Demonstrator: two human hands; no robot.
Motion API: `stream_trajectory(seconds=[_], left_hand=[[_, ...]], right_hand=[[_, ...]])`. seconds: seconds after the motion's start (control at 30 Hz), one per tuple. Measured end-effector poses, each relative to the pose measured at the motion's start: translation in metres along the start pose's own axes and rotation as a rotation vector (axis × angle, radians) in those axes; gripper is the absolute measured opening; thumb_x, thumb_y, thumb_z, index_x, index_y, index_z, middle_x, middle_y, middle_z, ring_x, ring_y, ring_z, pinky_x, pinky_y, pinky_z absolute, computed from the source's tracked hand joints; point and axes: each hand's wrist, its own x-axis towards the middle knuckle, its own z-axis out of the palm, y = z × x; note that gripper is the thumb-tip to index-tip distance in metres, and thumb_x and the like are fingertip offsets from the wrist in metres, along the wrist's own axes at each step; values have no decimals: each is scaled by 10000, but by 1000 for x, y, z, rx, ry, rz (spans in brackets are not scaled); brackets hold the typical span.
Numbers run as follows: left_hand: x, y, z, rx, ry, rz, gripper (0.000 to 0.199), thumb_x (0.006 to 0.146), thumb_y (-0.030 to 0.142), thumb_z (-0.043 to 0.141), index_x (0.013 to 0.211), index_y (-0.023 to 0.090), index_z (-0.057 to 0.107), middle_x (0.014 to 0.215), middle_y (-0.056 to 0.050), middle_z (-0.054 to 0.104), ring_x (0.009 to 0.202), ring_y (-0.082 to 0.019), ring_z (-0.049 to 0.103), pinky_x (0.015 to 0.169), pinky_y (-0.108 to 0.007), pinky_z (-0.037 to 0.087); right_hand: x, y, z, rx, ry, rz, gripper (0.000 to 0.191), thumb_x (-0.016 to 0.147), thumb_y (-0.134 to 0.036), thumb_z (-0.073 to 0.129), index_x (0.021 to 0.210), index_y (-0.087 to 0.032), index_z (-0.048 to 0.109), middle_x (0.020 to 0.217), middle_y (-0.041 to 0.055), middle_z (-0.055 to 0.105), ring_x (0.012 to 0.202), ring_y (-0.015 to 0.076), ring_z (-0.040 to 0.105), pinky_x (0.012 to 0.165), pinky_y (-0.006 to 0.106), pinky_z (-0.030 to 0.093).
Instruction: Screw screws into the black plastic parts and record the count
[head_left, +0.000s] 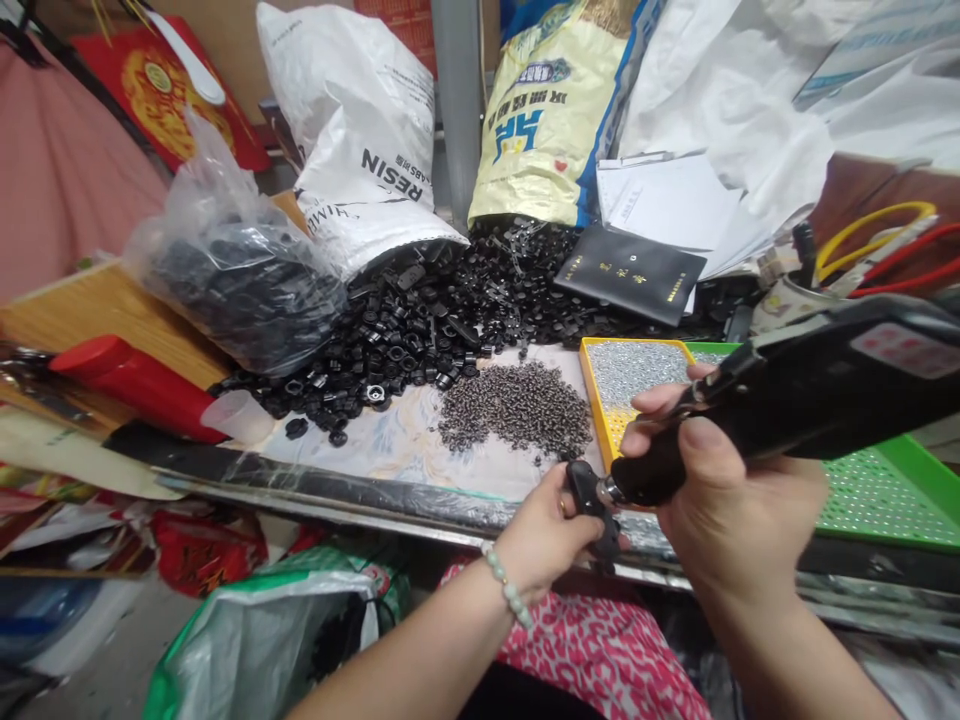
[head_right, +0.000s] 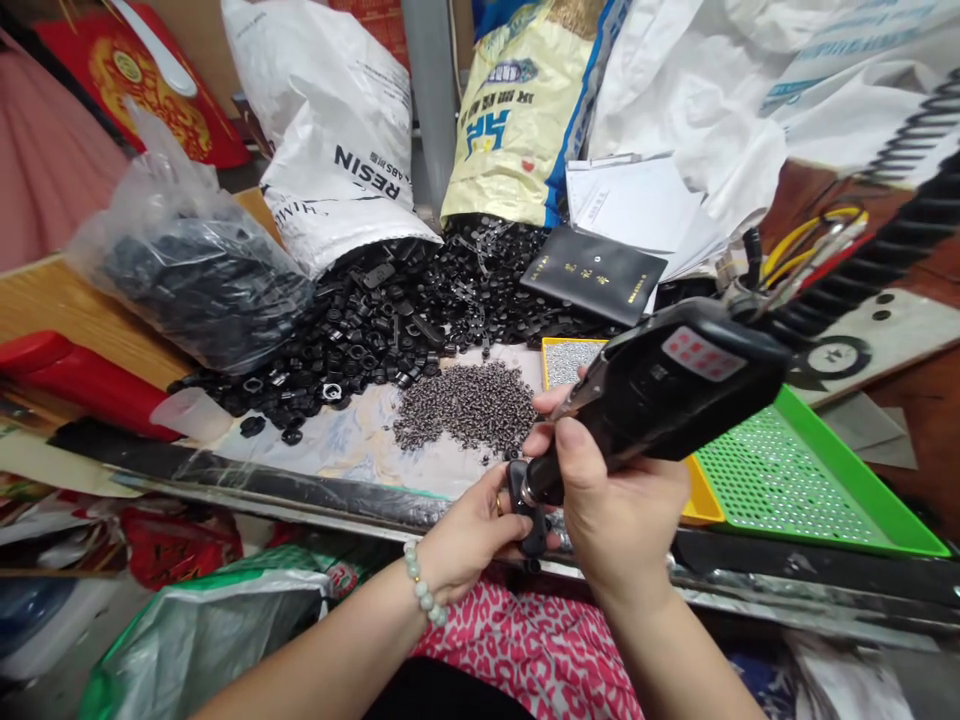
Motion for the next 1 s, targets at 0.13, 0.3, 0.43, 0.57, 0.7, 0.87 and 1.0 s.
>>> stream_trajectory(seconds=[0.13, 0.3, 0.43, 0.57, 0.7, 0.87, 1.0], left_hand=[[-1, 2, 1, 6, 23, -14, 420, 572, 97, 522, 975, 160, 420, 811, -19, 589, 553, -93, 578, 499, -179, 417], [-2, 4, 5, -12, 64, -7, 508, 530, 120, 540, 1028, 152, 449, 682, 40, 518, 474, -45, 471, 418, -142, 359], [-2, 3, 6, -20, 50, 0, 519, 526, 96, 525, 1037, 147, 453, 703, 26, 544, 496, -53, 485, 421, -144, 351], [0, 2, 5, 10, 30, -11, 446, 554, 83, 530, 982, 164, 436, 804, -6, 585, 560, -84, 558, 465, -159, 387], [0, 1, 2, 33, 37, -49, 354, 590, 114, 535, 915, 166, 406, 918, -42, 599, 601, -110, 608, 570, -214, 455], [-1, 0, -3, 31, -2, -15, 361, 624, 133, 552, 937, 177, 377, 1013, -72, 582, 701, -135, 633, 550, -181, 424], [-1, 0, -5, -29, -23, 3, 417, 625, 126, 582, 986, 184, 380, 1047, -77, 562, 759, -149, 632, 632, -222, 452]], right_hand=[[-4, 8, -2, -9, -81, 2, 117, 783, -274, 586, 858, -184, 593, 758, 13, 596, 547, 101, 556, 508, 257, 489], [-12, 16, -2, 38, -165, -45, 57, 790, -221, 573, 845, -210, 581, 743, -15, 580, 573, 101, 564, 504, 243, 489], [-16, 19, -3, -6, -172, -58, 89, 784, -220, 577, 873, -216, 575, 771, -10, 587, 597, 111, 577, 544, 260, 501], [-7, 5, 3, -24, -137, -32, 160, 773, -248, 591, 927, -210, 567, 844, 17, 610, 588, 110, 573, 526, 258, 494], [20, -11, 2, 27, 72, -245, 209, 750, -223, 605, 947, -166, 569, 789, 30, 611, 488, 113, 541, 439, 263, 440], [43, 6, -31, -137, 205, -337, 105, 725, -208, 625, 713, -130, 558, 657, 25, 576, 441, 113, 506, 412, 263, 404], [43, 27, -54, -198, 246, -292, 126, 717, -227, 638, 732, -131, 558, 685, 30, 590, 445, 102, 517, 434, 241, 419]])
